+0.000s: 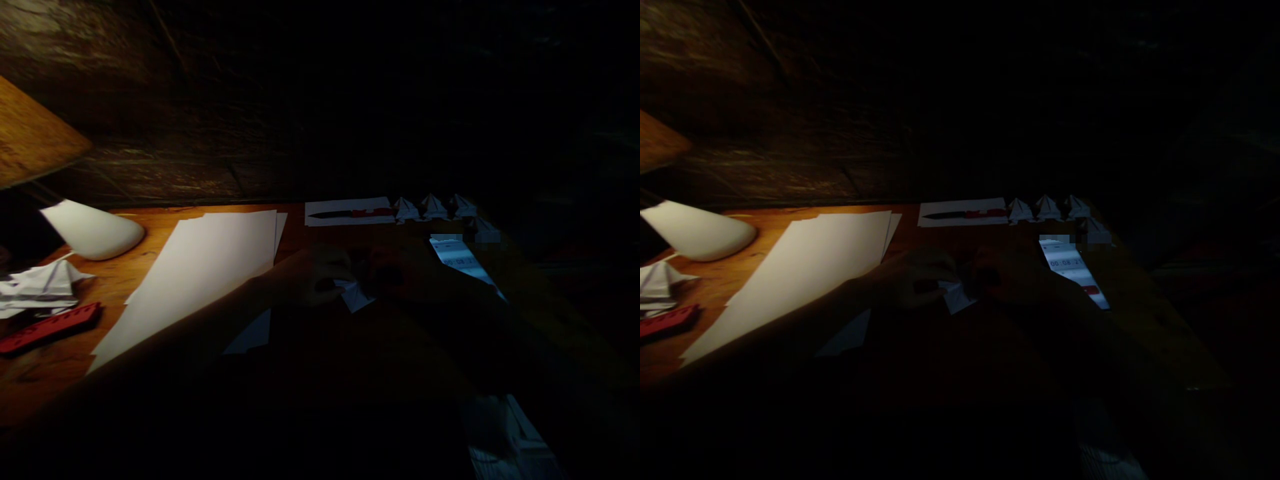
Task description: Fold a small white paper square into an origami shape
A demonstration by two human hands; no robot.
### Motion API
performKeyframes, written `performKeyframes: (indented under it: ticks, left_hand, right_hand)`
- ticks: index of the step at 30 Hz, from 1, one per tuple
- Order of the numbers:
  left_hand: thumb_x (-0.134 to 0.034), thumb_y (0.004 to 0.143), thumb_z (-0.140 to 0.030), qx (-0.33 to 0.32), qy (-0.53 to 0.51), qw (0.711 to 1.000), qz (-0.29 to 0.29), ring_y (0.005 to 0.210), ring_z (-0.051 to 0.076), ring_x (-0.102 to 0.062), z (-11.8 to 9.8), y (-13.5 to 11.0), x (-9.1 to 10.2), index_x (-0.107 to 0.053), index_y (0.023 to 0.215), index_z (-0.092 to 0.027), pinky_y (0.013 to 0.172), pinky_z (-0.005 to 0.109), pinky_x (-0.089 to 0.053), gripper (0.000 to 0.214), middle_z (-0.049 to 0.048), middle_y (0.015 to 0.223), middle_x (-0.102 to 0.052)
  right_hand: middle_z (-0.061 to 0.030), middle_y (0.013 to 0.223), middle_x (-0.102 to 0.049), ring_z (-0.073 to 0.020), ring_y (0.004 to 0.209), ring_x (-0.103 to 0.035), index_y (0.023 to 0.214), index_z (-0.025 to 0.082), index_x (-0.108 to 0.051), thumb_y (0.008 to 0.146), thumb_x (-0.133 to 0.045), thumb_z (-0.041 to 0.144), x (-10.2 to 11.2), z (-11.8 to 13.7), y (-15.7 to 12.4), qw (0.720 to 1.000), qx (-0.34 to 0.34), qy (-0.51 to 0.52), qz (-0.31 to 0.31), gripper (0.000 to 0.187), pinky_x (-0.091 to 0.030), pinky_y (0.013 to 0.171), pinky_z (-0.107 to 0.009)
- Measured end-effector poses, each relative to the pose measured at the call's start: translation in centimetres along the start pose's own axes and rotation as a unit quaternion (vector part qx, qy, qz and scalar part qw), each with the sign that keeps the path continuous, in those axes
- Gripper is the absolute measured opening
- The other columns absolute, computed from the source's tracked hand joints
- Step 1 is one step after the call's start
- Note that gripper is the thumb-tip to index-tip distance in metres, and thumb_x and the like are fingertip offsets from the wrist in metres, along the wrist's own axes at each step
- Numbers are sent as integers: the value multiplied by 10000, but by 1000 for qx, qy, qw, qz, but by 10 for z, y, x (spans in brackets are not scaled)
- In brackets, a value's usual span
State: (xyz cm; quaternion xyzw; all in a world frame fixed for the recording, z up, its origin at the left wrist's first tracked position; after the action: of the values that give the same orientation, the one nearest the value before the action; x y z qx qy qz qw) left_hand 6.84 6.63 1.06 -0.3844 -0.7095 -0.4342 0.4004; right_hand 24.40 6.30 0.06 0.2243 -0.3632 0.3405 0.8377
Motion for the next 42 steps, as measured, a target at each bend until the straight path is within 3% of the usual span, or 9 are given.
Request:
performKeyframes:
  ticks: [10, 14, 21, 30, 38, 42]
  left_hand:
    - [-617, 896, -225, 7, -16, 1000, 10, 1067, 211, -629, 1, 1, -1, -659, 1175, -227, 919, 363, -516, 283, 74, 1151, -668]
    - [-627, 881, -244, 15, -17, 1000, 3, 1055, 215, -630, 3, 1, 0, -624, 1205, -217, 895, 359, -525, 325, 81, 1158, -662]
    - [-625, 888, -265, 26, -16, 999, 17, 1042, 215, -620, 3, 0, -2, -650, 1104, -201, 887, 355, -526, 226, 83, 1141, -642]
    - [-639, 893, -262, 39, -34, 999, 6, 1022, 210, -633, 1, 3, 1, -679, 1030, -184, 881, 359, -534, 163, 87, 1108, -651]
    - [-649, 867, -218, 13, -90, 996, 11, 1067, 211, -640, 8, -1, 6, -663, 1128, -200, 926, 388, -544, 262, 104, 1171, -654]
    - [-636, 881, -234, 10, -89, 996, 14, 1069, 206, -642, 10, -2, 6, -670, 1075, -191, 912, 365, -550, 201, 102, 1155, -652]
  right_hand:
    - [-62, 1143, -602, -220, 1060, -604, 1021, 218, -670, 869, -663, 219, 0, 0, -1, 1000, 7, 6, 6, 152, -494, 942, -412]
    - [-64, 1173, -618, -229, 1066, -608, 1091, 232, -668, 839, -682, 179, 1, 2, -1, 1000, 12, -26, 2, 258, -498, 937, -410]
    - [-47, 1296, -594, -229, 1152, -602, 1255, 330, -676, 879, -673, 223, 2, 9, -1, 1000, 16, -17, 12, 390, -497, 975, -404]
    - [-34, 1304, -608, -243, 1151, -613, 1135, 328, -748, 847, -710, 221, -3, 0, 0, 999, 23, -14, 17, 310, -503, 986, -420]
    - [-30, 1398, -553, -262, 1083, -638, 1136, 343, -748, 821, -701, 204, 0, 10, 0, 992, -7, -116, 42, 348, -524, 919, -443]
    - [-28, 1407, -545, -259, 1068, -636, 1116, 335, -752, 811, -701, 189, 1, 11, 0, 989, -6, -142, 37, 343, -525, 906, -435]
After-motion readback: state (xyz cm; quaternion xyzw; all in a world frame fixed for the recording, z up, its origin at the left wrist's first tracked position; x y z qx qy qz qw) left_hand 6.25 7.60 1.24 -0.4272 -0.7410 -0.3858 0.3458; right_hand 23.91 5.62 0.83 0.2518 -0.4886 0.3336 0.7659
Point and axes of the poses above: each hand's wrist, its own y-axis towards the middle knuckle, its own x-axis out of the back of the hand, z = x × y, the point moved 6 cm from there along y, towards the middle knuckle
